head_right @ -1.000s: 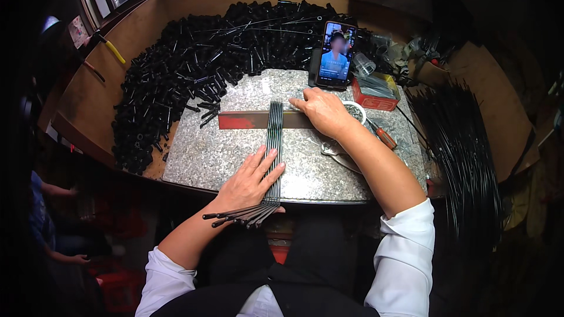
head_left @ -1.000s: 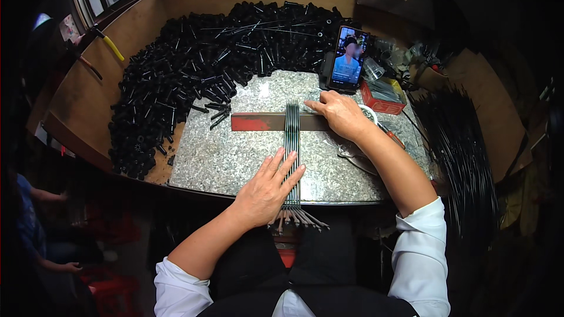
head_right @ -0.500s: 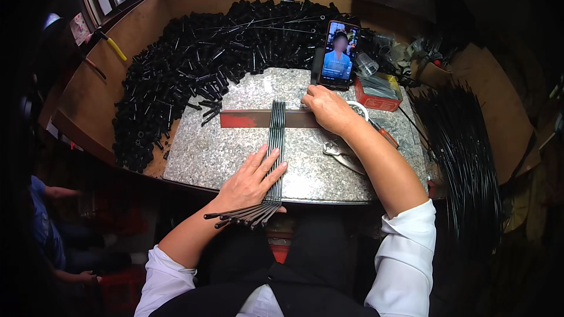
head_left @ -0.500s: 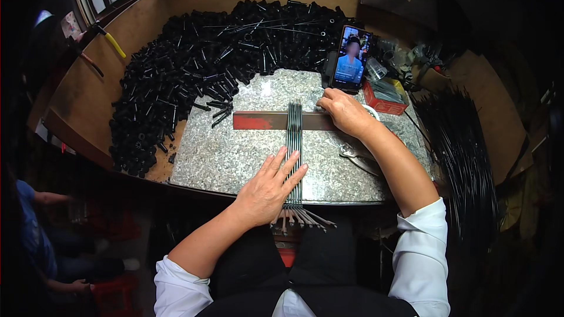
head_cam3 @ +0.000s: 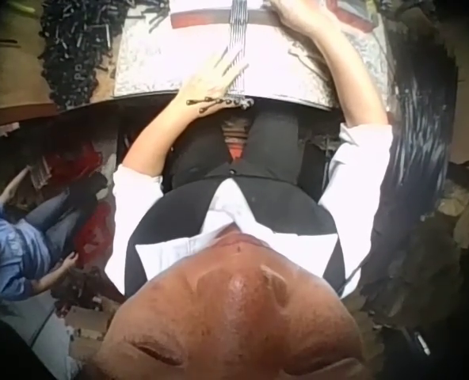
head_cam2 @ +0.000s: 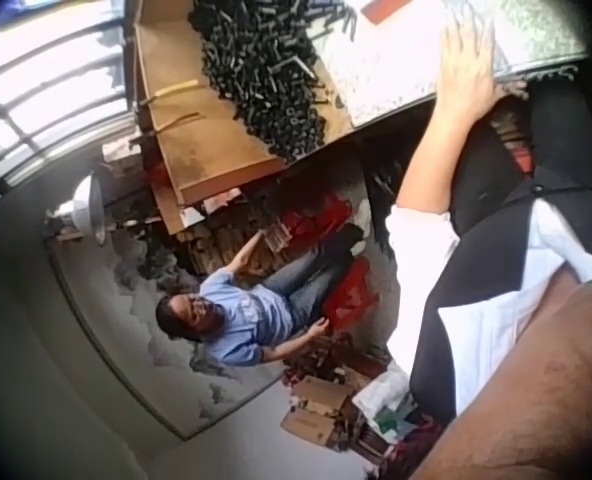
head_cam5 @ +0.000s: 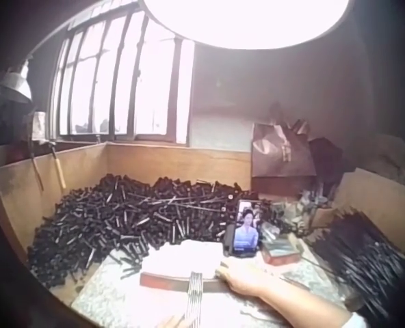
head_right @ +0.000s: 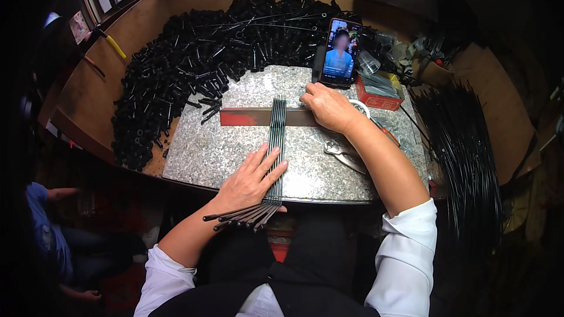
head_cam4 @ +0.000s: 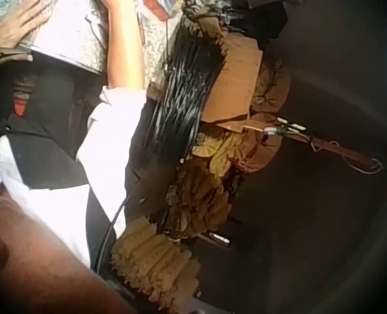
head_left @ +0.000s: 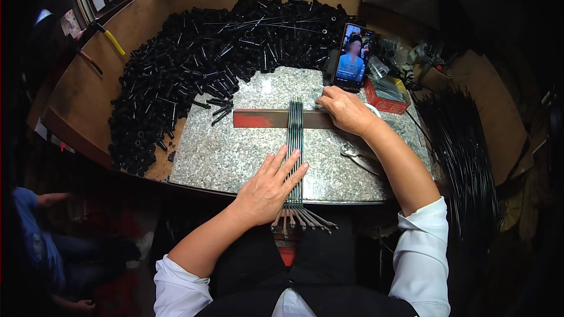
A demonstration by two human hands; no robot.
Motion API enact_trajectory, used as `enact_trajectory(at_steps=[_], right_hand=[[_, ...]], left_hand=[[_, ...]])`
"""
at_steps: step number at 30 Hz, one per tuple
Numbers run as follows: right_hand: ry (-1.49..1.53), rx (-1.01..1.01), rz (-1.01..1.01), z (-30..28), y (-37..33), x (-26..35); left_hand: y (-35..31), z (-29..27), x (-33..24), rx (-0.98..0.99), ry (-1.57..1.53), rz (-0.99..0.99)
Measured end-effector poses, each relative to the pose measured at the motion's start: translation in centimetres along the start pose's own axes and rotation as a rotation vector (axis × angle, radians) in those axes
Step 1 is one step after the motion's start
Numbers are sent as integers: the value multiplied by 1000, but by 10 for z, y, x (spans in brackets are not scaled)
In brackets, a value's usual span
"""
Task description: Assembling and trimming black plastic components at a production workbench.
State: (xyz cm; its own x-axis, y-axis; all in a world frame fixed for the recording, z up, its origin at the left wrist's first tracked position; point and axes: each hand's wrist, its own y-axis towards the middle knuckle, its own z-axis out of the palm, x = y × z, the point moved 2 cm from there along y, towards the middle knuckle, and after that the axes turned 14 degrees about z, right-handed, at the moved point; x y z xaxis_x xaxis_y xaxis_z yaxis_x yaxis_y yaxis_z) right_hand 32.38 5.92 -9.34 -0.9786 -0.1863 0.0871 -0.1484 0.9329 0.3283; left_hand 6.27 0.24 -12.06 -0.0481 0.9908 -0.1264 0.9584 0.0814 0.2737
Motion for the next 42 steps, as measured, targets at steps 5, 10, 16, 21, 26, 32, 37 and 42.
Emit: enact_trajectory(at_steps=[5,10,16,21,26,32,37,42], right_hand=[[31,12,9,-3,2,3],[47,-29,-24,-3,5,5],[118,-76,-33,7,7,12],[228,-176,-4,8,9,13],[187,-198,141,-11,3,-1],[578,-26,721,-23,-38,-193],[-210,155,566,-32,-51,-270],[-140,237,530,-32,-51,-307]], left_hand=[[2,-2,-1,-20,-38,-3],[1,1,0,-2,-31,-18],[5,-6,-4,18,-46,-27],[4,-2,-3,-40,-89,-7],[-11,9,5,-75,18,-22],[-5,11,1,-280,-70,-25],[-15,23,2,-335,-48,-54],[-20,31,-2,-357,2,-92]])
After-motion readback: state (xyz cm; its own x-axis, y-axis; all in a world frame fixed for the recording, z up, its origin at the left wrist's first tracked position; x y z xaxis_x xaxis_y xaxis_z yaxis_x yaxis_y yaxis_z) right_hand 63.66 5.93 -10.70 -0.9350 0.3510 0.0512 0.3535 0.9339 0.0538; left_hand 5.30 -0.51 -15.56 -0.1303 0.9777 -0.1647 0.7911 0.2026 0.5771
